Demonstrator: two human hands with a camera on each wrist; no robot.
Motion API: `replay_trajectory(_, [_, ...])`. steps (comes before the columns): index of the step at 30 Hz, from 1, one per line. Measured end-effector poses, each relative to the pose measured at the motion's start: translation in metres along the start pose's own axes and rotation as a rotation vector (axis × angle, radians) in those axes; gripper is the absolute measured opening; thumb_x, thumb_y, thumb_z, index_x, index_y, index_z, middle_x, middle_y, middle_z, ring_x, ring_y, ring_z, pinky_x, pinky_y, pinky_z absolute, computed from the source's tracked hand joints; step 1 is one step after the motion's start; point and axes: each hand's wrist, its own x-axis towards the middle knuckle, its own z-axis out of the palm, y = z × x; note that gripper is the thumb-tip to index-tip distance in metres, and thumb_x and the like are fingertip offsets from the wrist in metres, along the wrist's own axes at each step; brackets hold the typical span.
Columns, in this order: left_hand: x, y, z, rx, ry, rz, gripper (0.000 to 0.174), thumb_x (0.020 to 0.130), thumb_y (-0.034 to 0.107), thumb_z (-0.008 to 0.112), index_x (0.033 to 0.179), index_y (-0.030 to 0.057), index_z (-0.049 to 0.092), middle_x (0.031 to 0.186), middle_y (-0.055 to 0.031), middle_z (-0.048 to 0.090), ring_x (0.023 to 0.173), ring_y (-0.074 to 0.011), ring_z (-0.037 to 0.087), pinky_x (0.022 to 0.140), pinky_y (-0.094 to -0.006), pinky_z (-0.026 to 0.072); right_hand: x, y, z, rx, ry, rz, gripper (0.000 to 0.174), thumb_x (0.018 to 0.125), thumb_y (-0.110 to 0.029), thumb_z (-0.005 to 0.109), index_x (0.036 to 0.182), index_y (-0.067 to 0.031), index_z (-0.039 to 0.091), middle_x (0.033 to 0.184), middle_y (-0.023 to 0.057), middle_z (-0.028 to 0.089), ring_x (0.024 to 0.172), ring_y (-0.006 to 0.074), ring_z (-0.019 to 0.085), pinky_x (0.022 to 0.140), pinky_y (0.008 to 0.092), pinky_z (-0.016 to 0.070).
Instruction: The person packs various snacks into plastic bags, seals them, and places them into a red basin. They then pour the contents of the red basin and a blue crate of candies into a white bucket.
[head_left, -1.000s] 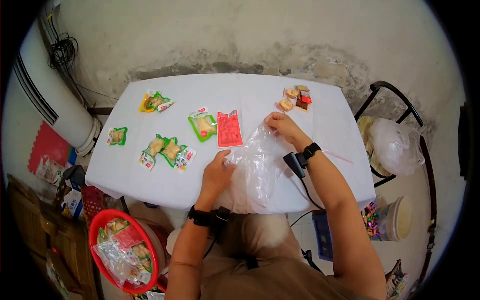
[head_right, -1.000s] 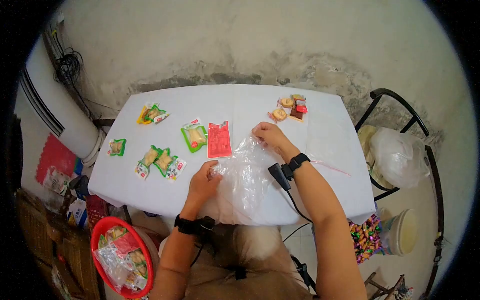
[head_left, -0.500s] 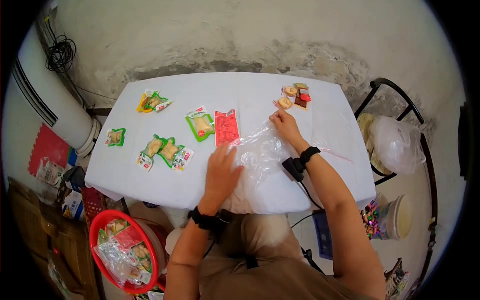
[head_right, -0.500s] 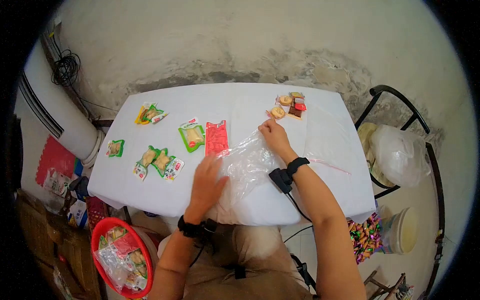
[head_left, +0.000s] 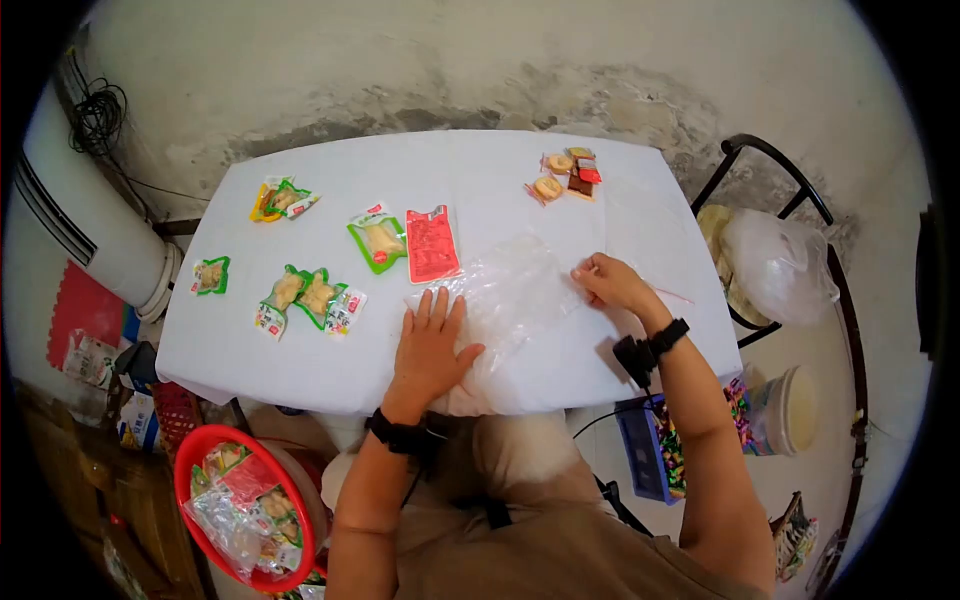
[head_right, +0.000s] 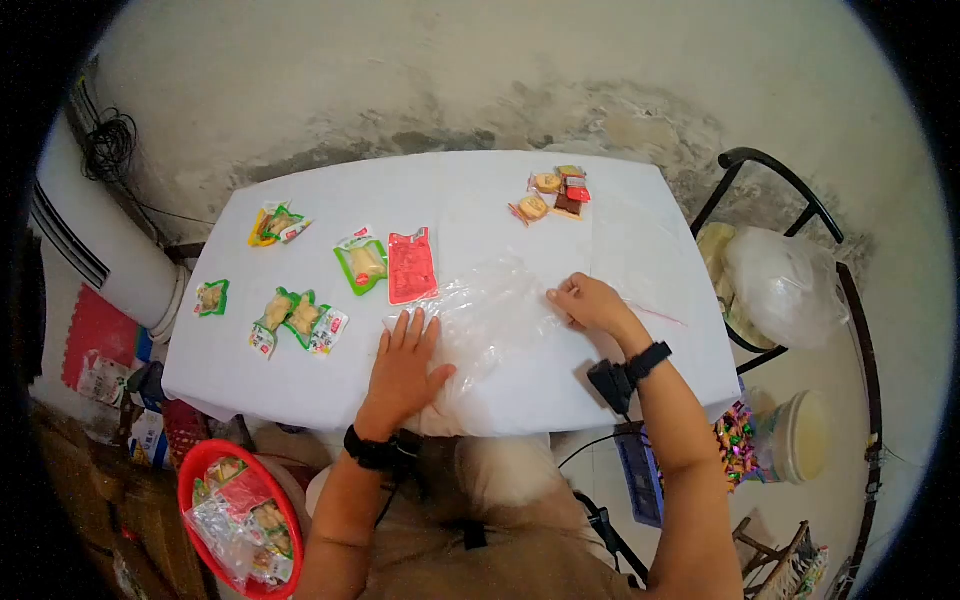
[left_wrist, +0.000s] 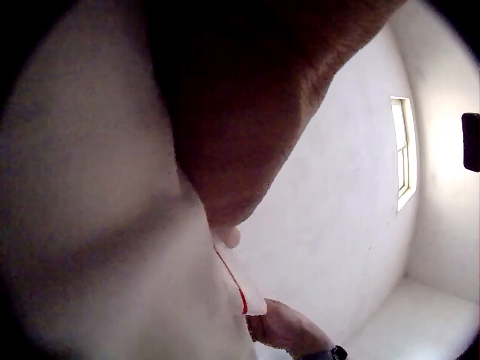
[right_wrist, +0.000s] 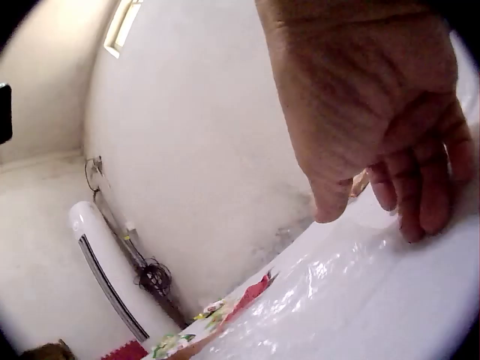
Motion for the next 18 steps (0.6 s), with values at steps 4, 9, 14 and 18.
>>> replay_trajectory(4, [-0.001,0.002,-0.001,-0.010,0.015,0.002,0.069,0.081,0.049,0.047,0.132,0.0064,0.031,0.139,-0.0171,0.024,0.131,-0.0318,0.016,0.103,-0.0483,0.0169,-0.027,0.007,0.013,0.300,-0.026,-0.004,0.024,0.080,-0.017,0.056,0.094,0.0006,0.048,0.057,0.0039,0.053,0.047,0.0110,0.051,0.044,0.0239,0.0393])
replay_trajectory(9, [-0.002,0.000,-0.001,-0.051,0.067,0.025,0.070,0.079,0.050,0.049,0.131,0.0058,0.033,0.138,-0.0184,0.027,0.130,-0.0330,0.018,0.103,-0.0490,0.0172,-0.022,0.011,0.023,0.521,0.094,-0.159,0.017,0.079,-0.005,0.050,0.095,0.0003,0.048,0.054,0.0005,0.047,0.045,0.0090,0.046,0.039,0.0238,0.0343])
replay_trajectory(14, [-0.001,0.001,-0.001,-0.040,0.084,0.042,0.074,0.077,0.052,0.052,0.131,0.0054,0.034,0.137,-0.0190,0.027,0.129,-0.0340,0.019,0.102,-0.0500,0.0175,-0.009,0.037,0.027,0.501,0.185,-0.109,0.013,0.080,-0.005,0.049,0.092,0.0004,0.048,0.057,0.0013,0.050,0.046,0.0098,0.047,0.041,0.0237,0.0357])
replay_trajectory(18, [-0.001,0.000,-0.002,-0.032,0.091,0.051,0.075,0.076,0.050,0.054,0.130,0.0038,0.033,0.135,-0.0212,0.028,0.128,-0.0356,0.022,0.101,-0.0504,0.0195,-0.019,0.009,0.023,0.478,0.206,-0.060,0.014,0.080,-0.009,0.052,0.090,0.0000,0.049,0.058,0.0013,0.050,0.050,0.0100,0.050,0.045,0.0239,0.0382])
